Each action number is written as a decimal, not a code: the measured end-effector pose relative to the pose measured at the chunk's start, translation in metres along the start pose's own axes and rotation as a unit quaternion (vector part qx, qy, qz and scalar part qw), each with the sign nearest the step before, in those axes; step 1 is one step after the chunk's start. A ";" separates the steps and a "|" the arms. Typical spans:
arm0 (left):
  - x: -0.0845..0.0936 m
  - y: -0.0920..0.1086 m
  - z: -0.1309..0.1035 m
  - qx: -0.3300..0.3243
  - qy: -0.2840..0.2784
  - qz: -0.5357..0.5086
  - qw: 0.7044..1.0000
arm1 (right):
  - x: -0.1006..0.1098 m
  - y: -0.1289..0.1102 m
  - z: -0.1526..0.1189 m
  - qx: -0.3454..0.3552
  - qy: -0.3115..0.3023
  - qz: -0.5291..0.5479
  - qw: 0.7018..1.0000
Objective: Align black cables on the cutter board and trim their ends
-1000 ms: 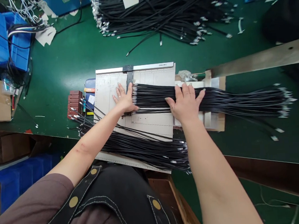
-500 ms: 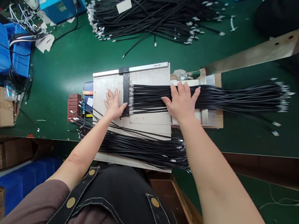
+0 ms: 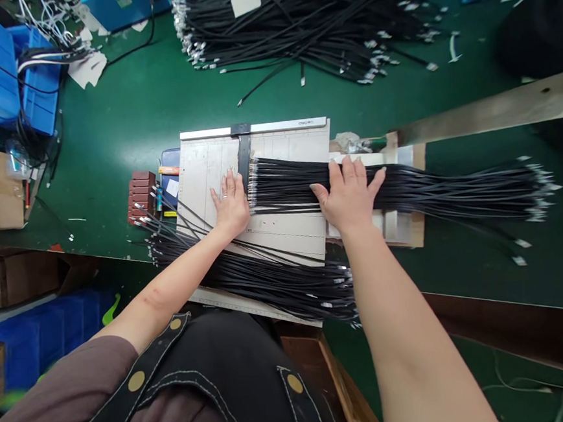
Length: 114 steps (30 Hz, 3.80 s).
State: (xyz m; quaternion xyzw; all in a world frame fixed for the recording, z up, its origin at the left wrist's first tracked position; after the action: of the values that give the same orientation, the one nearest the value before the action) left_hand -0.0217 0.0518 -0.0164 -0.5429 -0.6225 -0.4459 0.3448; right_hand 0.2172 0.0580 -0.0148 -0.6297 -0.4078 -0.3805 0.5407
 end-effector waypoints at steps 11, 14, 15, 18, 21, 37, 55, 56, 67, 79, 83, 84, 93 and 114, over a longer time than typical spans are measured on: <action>0.017 -0.013 -0.005 -0.033 -0.041 -0.050 0.997 | -0.002 0.001 0.001 -0.002 0.001 0.005 1.000; 0.007 -0.009 -0.004 -0.036 -0.041 -0.025 0.998 | 0.000 0.000 0.001 -0.008 -0.004 0.002 1.000; 0.005 -0.010 -0.003 -0.025 -0.036 -0.021 0.999 | 0.001 -0.001 0.001 -0.008 -0.006 0.002 1.000; 0.002 -0.016 -0.001 0.000 -0.034 -0.015 0.999 | 0.002 -0.002 0.000 -0.004 -0.007 0.005 1.000; 0.007 -0.017 -0.002 -0.012 -0.043 -0.011 0.999 | 0.000 -0.001 0.000 0.003 0.010 0.004 1.000; 0.014 0.062 0.039 -0.160 0.112 0.183 0.964 | 0.000 0.005 0.014 0.042 0.126 -0.001 0.991; 0.082 -0.042 0.079 0.055 0.076 -0.085 0.992 | -0.010 0.008 0.009 0.024 0.106 0.037 0.993; 0.076 -0.035 0.077 0.026 0.056 -0.069 0.996 | -0.010 0.008 0.009 0.023 0.106 0.037 0.993; 0.061 0.014 0.074 -0.133 0.067 0.103 0.984 | -0.011 0.008 0.009 0.024 0.115 0.040 0.992; 0.059 0.019 0.081 -0.141 0.042 0.101 0.984 | -0.010 0.009 0.009 0.023 0.107 0.041 0.993; 0.058 0.020 0.086 -0.139 0.031 0.089 0.986 | -0.009 0.009 0.009 0.026 0.113 0.042 0.992; 0.058 0.020 0.086 -0.139 0.027 0.092 0.986 | -0.008 0.007 0.008 0.030 0.118 0.042 0.992; 0.049 0.018 0.092 -0.120 -0.031 0.080 0.989 | -0.009 0.014 0.010 0.068 0.168 0.057 0.982; 0.011 0.088 0.026 -0.214 0.016 -0.018 0.977 | -0.034 0.037 0.025 0.073 0.159 -0.005 0.984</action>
State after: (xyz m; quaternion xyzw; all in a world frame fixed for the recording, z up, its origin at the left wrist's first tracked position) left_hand 0.0643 0.0815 0.0004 -0.5858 -0.5165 -0.5836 0.2225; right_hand 0.2398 0.0765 -0.0635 -0.5178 -0.3461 -0.4481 0.6413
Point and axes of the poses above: each hand's wrist, its own z-axis towards the middle knuckle, its own x-axis out of the back of the hand, y = z × x, the point moved 6 cm from there along z, towards the middle knuckle, and after that the axes turned 12 degrees about z, right-handed, at the moved point
